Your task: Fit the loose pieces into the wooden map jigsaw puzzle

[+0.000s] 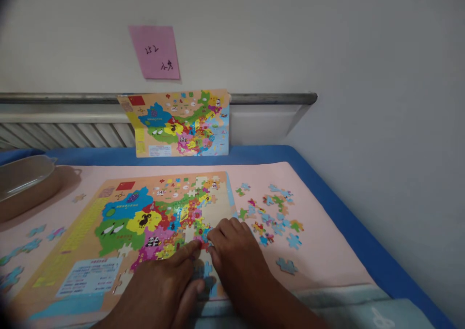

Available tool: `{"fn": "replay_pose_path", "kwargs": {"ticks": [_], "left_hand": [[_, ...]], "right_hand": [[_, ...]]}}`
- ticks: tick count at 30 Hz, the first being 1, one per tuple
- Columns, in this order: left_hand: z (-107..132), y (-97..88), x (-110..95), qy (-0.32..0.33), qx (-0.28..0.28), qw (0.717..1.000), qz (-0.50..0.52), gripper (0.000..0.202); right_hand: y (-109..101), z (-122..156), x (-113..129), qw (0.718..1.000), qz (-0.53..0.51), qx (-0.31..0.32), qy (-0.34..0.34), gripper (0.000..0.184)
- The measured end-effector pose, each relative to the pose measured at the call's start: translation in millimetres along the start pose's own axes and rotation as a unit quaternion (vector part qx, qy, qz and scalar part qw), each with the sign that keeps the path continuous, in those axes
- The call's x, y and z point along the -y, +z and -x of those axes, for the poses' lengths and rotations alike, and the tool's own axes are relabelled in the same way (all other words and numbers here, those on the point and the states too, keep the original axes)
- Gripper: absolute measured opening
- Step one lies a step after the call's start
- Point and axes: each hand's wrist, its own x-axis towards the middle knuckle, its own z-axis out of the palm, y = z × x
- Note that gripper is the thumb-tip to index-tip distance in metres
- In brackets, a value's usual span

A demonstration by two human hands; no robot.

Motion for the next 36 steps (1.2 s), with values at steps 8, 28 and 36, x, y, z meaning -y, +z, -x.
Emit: {"fn": "replay_pose_path", "kwargs": {"ticks": [8, 28, 36], "left_hand": [[-1.6, 0.8, 0.0, -0.002, 0.022, 1.000, -0.005, 0.027], [-4.3, -7.8, -0.3, -0.006, 0.047, 0.998, 0.029, 0.030], [-2.2, -10.2, 8.6, -0.003, -0.064, 0.980, 0.188, 0.037]], "right_hand": [[-0.4, -1.1, 0.1, 1.000, -0.004, 0.018, 0.008, 0.011], [4.5, -2.7, -3.7, 1.000, -0.010, -0.001, -0.005, 0.011], [5.0, -2.5, -4.7, 1.000, -0.015, -0.003, -0.016, 0.010]]}}
